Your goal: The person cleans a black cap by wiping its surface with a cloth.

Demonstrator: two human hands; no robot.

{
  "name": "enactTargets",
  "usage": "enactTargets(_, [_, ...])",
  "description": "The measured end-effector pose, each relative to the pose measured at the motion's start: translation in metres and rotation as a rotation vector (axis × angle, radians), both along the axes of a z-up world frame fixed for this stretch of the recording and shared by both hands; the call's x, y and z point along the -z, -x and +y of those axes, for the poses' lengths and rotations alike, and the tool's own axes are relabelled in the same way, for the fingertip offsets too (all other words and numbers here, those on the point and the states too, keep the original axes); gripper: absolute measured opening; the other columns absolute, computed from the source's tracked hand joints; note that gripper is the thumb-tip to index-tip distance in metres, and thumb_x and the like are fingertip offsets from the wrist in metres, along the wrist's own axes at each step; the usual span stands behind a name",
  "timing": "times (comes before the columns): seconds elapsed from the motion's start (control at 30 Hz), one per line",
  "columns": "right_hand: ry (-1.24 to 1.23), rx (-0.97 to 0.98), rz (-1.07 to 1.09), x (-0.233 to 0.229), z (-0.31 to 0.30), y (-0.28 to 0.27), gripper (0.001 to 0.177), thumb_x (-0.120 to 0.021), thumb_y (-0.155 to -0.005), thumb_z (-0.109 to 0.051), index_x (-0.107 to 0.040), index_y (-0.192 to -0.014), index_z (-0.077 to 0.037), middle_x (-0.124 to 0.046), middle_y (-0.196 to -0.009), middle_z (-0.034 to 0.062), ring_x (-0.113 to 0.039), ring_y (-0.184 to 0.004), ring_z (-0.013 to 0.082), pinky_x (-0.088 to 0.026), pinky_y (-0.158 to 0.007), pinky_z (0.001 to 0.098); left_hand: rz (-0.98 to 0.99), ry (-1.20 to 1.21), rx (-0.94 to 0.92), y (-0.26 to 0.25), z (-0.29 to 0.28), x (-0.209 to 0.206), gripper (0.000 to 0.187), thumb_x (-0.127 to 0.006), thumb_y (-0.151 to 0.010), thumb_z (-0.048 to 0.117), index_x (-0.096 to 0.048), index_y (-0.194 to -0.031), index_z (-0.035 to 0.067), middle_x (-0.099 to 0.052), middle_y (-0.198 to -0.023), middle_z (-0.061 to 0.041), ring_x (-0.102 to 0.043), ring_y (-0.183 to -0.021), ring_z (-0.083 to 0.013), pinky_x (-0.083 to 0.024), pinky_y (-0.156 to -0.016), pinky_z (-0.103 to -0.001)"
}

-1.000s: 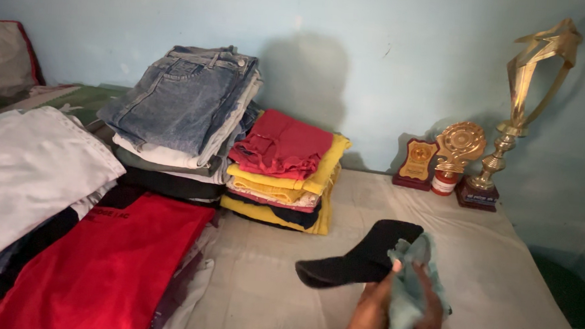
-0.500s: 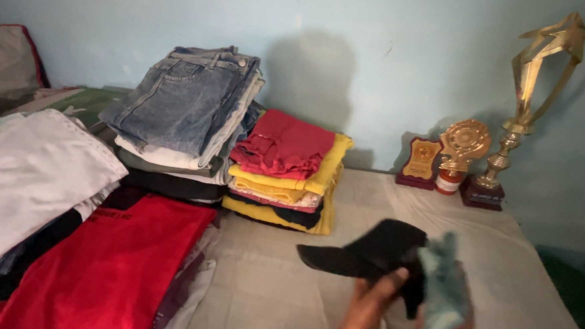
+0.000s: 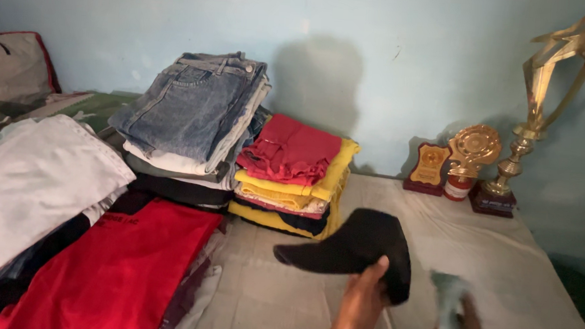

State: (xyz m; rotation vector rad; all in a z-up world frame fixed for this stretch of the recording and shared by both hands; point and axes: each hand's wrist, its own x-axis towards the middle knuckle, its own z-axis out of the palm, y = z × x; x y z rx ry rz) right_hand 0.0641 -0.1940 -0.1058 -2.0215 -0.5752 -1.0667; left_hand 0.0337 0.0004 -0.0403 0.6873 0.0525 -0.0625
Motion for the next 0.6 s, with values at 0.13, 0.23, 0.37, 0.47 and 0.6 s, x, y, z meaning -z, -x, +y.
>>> enactTargets(0.13, [-0.007, -0.069, -0.052, -0.017, 0.019, 0.009, 0.048, -0.053, -0.099, -0.017, -0.052, -0.141, 0.006, -0.051, -0.15, 0.0303, -0.05, -0.141, 0.0405, -0.037, -0.119, 0.0458, 0.009, 0.005, 0.137, 0.001, -0.023, 0.017, 0.035, -0.071, -0.093, 0.041, -0.068, -0.113, 0.012, -0.068, -0.101, -0.003, -0.066, -0.095, -0.0196, -0.052, -0.086, -0.039])
enactTargets(0.23, [0.048, -0.146, -0.114, -0.031, 0.045, 0.017, 0.048, -0.053, -0.098, -0.017, -0.052, -0.141, 0.006, -0.051, -0.15, 0.0305, -0.05, -0.141, 0.0407, -0.037, -0.118, 0.046, 0.069, 0.16, 0.254, 0.011, -0.029, 0.017, 0.039, -0.07, -0.093, 0.044, -0.067, -0.116, 0.011, -0.069, -0.105, -0.004, -0.066, -0.098, -0.0199, -0.051, -0.089, -0.038])
enactTargets(0.37, [0.057, -0.144, -0.115, -0.029, 0.041, 0.02, 0.048, -0.053, -0.098, -0.017, -0.052, -0.14, 0.006, -0.051, -0.15, 0.0308, -0.05, -0.141, 0.041, -0.037, -0.118, 0.0462, 0.049, 0.261, 0.322, 0.019, -0.013, -0.006, 0.045, -0.068, -0.094, 0.047, -0.066, -0.12, 0.01, -0.07, -0.11, -0.005, -0.066, -0.101, -0.0204, -0.051, -0.092, -0.037])
enactTargets(0.47, [0.052, -0.108, -0.083, -0.009, 0.027, 0.018, 0.048, -0.053, -0.098, -0.016, -0.052, -0.14, 0.006, -0.051, -0.15, 0.031, -0.05, -0.141, 0.0413, -0.037, -0.118, 0.0464, -0.004, 0.165, 0.238, 0.017, -0.006, -0.021, 0.049, -0.066, -0.095, 0.05, -0.065, -0.122, 0.01, -0.07, -0.114, -0.005, -0.066, -0.104, -0.0207, -0.051, -0.095, -0.037])
enactTargets(0.6, [-0.006, -0.01, 0.014, -0.002, 0.003, 0.01, 0.047, -0.053, -0.098, -0.016, -0.052, -0.14, 0.006, -0.051, -0.149, 0.0313, -0.05, -0.141, 0.0416, -0.038, -0.118, 0.0467, -0.022, 0.045, 0.149, 0.011, 0.002, -0.013, 0.038, -0.068, -0.096, 0.044, -0.066, -0.114, 0.01, -0.068, -0.102, -0.005, -0.065, -0.097, -0.0202, -0.051, -0.091, -0.037])
